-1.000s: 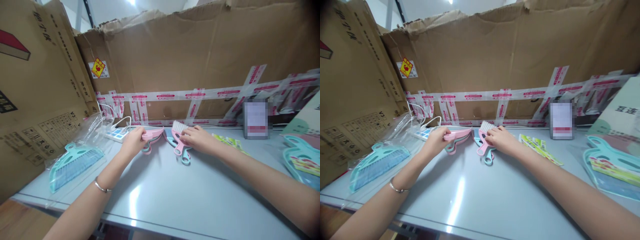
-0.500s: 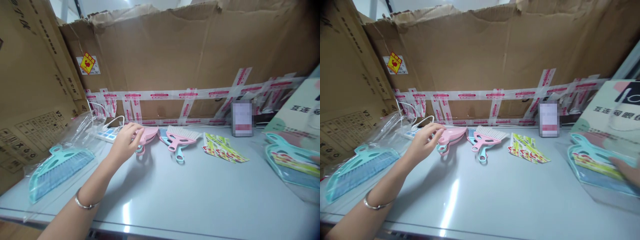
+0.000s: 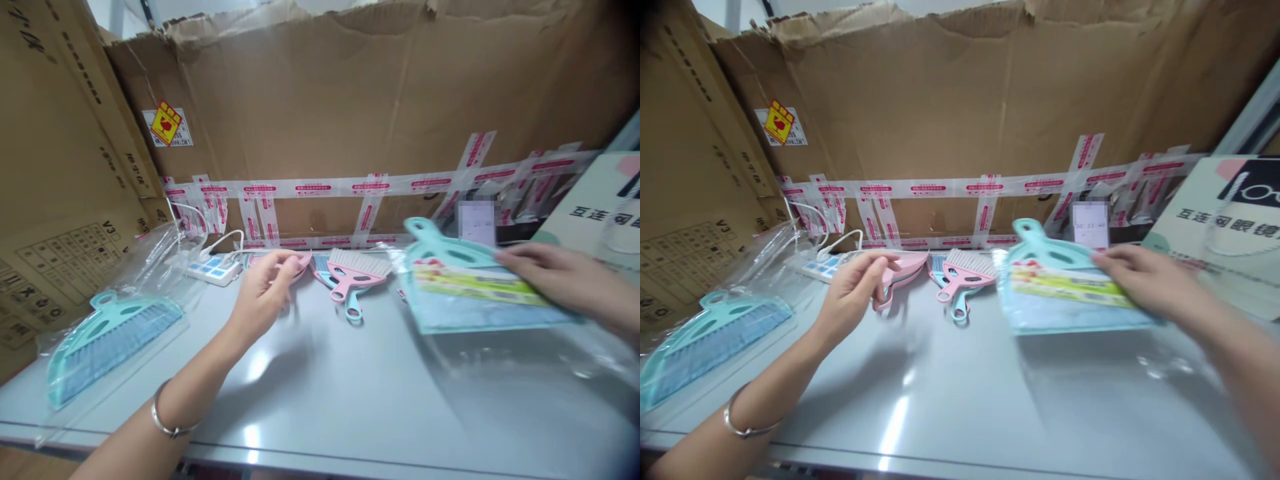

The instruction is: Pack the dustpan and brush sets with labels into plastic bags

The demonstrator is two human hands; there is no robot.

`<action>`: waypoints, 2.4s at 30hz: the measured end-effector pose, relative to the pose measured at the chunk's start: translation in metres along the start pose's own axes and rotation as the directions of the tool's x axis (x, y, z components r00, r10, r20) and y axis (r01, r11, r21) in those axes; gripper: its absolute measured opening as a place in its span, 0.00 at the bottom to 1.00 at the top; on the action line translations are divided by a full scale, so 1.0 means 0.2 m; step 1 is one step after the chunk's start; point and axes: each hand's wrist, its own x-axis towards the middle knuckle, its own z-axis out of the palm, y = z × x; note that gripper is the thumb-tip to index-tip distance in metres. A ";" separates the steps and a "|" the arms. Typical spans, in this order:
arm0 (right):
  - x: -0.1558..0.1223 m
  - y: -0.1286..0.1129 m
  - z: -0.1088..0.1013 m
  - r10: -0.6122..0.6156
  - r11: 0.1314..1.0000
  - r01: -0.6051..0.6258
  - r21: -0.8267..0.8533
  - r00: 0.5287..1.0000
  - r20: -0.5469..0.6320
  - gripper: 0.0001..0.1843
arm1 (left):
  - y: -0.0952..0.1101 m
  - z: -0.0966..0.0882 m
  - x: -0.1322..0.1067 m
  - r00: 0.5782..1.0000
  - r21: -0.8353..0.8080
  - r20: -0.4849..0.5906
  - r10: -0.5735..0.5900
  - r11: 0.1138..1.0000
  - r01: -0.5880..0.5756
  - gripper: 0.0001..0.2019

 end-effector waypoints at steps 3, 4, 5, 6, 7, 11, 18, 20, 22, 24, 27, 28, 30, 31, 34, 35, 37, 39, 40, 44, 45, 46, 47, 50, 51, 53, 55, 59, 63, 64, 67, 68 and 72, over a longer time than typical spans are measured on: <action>-0.10 -0.39 0.28 -0.068 0.997 0.076 -0.019 0.957 0.281 0.13 | 0.00 0.07 -0.01 0.914 -0.189 0.261 -0.310 0.912 0.364 0.26; -0.13 -0.50 0.37 -0.112 0.993 0.116 0.009 0.936 0.334 0.13 | 0.00 0.07 -0.01 0.881 -0.216 0.285 -0.378 0.870 0.443 0.28; -0.15 -0.58 0.45 -0.133 0.991 0.125 0.044 0.917 0.376 0.13 | -0.01 0.07 0.00 0.860 -0.236 0.274 -0.430 0.837 0.493 0.27; -0.17 -0.64 0.52 -0.140 0.990 0.116 0.081 0.893 0.429 0.15 | -0.02 0.06 0.01 0.853 -0.253 0.237 -0.464 0.818 0.516 0.24; -0.19 -0.68 0.57 -0.148 0.987 0.104 0.122 0.881 0.450 0.15 | -0.03 0.05 0.02 0.854 -0.271 0.184 -0.486 0.810 0.520 0.20; -0.29 -0.69 0.60 -0.353 0.911 0.326 0.254 0.933 0.067 0.14 | -0.07 -0.01 0.07 0.865 -0.348 -0.029 -0.501 0.816 0.461 0.10; -0.46 -0.65 0.58 -0.197 0.786 -0.174 0.593 0.839 0.507 0.16 | -0.08 0.01 0.04 0.915 -0.415 -0.193 -0.355 0.874 0.251 0.14; -0.48 -0.66 0.61 -0.124 0.672 -0.366 0.644 0.801 0.585 0.17 | -0.08 0.04 0.02 0.924 -0.412 -0.189 -0.332 0.881 0.232 0.13; -0.49 -0.67 0.63 -0.078 0.539 -0.495 0.682 0.777 0.625 0.17 | -0.08 0.06 0.00 0.933 -0.406 -0.170 -0.316 0.886 0.226 0.13; -0.51 -0.67 0.65 -0.032 0.421 -0.560 0.714 0.777 0.629 0.17 | -0.09 0.08 -0.01 0.942 -0.389 -0.160 -0.294 0.896 0.214 0.14; -0.54 -0.66 0.66 -0.005 0.323 -0.588 0.742 0.783 0.622 0.18 | -0.11 0.08 0.00 0.951 -0.323 -0.220 -0.217 0.936 0.139 0.16; -0.55 -0.66 0.66 -0.016 0.313 -0.590 0.744 0.780 0.626 0.18 | -0.12 0.07 0.01 0.950 -0.285 -0.258 -0.175 0.954 0.098 0.17; -0.57 -0.66 0.67 -0.048 0.315 -0.592 0.742 0.771 0.635 0.19 | -0.14 0.04 0.04 0.941 -0.194 -0.330 -0.082 0.981 0.018 0.19; -0.58 -0.66 0.66 -0.061 0.322 -0.592 0.739 0.766 0.640 0.19 | -0.15 0.03 0.05 0.934 -0.147 -0.355 -0.044 0.989 -0.010 0.20; -0.61 -0.68 0.66 -0.061 0.325 -0.610 0.723 0.749 0.659 0.21 | -0.16 -0.01 0.08 0.918 -0.052 -0.397 0.005 0.998 -0.028 0.24; -0.62 -0.68 0.66 -0.041 0.317 -0.621 0.717 0.746 0.665 0.21 | -0.17 -0.02 0.08 0.914 -0.029 -0.406 0.017 0.999 -0.032 0.24; -0.62 -0.69 0.66 0.021 0.281 -0.642 0.713 0.747 0.664 0.23 | -0.16 -0.02 0.07 0.913 0.024 -0.399 0.079 0.997 -0.075 0.25; -0.62 -0.68 0.67 0.088 0.231 -0.651 0.723 0.754 0.650 0.24 | -0.15 -0.01 0.05 0.926 0.084 -0.336 0.174 0.984 -0.154 0.25; -0.61 -0.67 0.67 0.112 0.210 -0.654 0.727 0.755 0.646 0.25 | -0.15 0.00 0.04 0.933 0.104 -0.287 0.217 0.975 -0.195 0.25; -0.57 -0.65 0.67 0.127 0.207 -0.639 0.741 0.769 0.627 0.25 | -0.13 -0.01 0.04 0.940 0.155 -0.182 0.290 0.952 -0.264 0.24; -0.57 -0.65 0.66 0.126 0.228 -0.632 0.741 0.774 0.621 0.24 | -0.13 -0.03 0.05 0.937 0.179 -0.206 0.282 0.952 -0.247 0.23; -0.57 -0.65 0.66 0.129 0.252 -0.629 0.735 0.775 0.619 0.23 | -0.13 -0.05 0.06 0.933 0.201 -0.242 0.266 0.954 -0.220 0.22; -0.57 -0.66 0.66 0.132 0.275 -0.634 0.723 0.769 0.625 0.21 | -0.13 -0.07 0.08 0.928 0.217 -0.280 0.247 0.958 -0.189 0.22; -0.59 -0.68 0.64 0.124 0.309 -0.673 0.673 0.729 0.673 0.19 | -0.14 -0.13 0.12 0.925 0.209 -0.337 0.175 0.972 -0.108 0.22; -0.59 -0.68 0.64 0.114 0.307 -0.683 0.662 0.717 0.687 0.18 | -0.15 -0.15 0.14 0.934 0.175 -0.333 0.132 0.982 -0.076 0.21; -0.59 -0.68 0.64 0.080 0.307 -0.697 0.648 0.698 0.712 0.17 | -0.15 -0.18 0.15 0.958 0.036 -0.287 0.001 0.999 0.009 0.20; -0.57 -0.66 0.63 0.031 0.333 -0.698 0.634 0.680 0.733 0.18 | -0.14 -0.21 0.16 0.975 -0.159 -0.152 -0.161 0.978 0.136 0.23; -0.51 -0.63 0.61 -0.081 0.462 -0.667 0.584 0.624 0.777 0.19 | -0.10 -0.29 0.16 0.917 -0.249 0.212 -0.339 0.888 0.386 0.29; -0.47 -0.59 0.58 -0.206 0.553 -0.585 0.594 0.595 0.777 0.20 | -0.07 -0.38 0.16 0.950 -0.133 -0.088 -0.300 0.949 0.287 0.27; -0.46 -0.59 0.58 -0.247 0.577 -0.568 0.587 0.563 0.788 0.21 | -0.06 -0.39 0.15 0.955 -0.059 -0.121 -0.272 0.962 0.267 0.26; -0.46 -0.58 0.57 -0.359 0.636 -0.533 0.558 0.435 0.825 0.23 | -0.05 -0.37 0.13 0.927 0.126 0.231 -0.296 0.954 0.273 0.19; -0.46 -0.58 0.57 -0.379 0.642 -0.524 0.560 0.418 0.826 0.23 | -0.05 -0.36 0.13 0.880 0.142 0.364 -0.304 0.952 0.270 0.17; -0.44 -0.59 0.55 -0.339 0.651 -0.480 0.588 0.510 0.791 0.23 | -0.05 -0.40 0.13 0.909 0.135 0.329 -0.256 0.965 0.223 0.14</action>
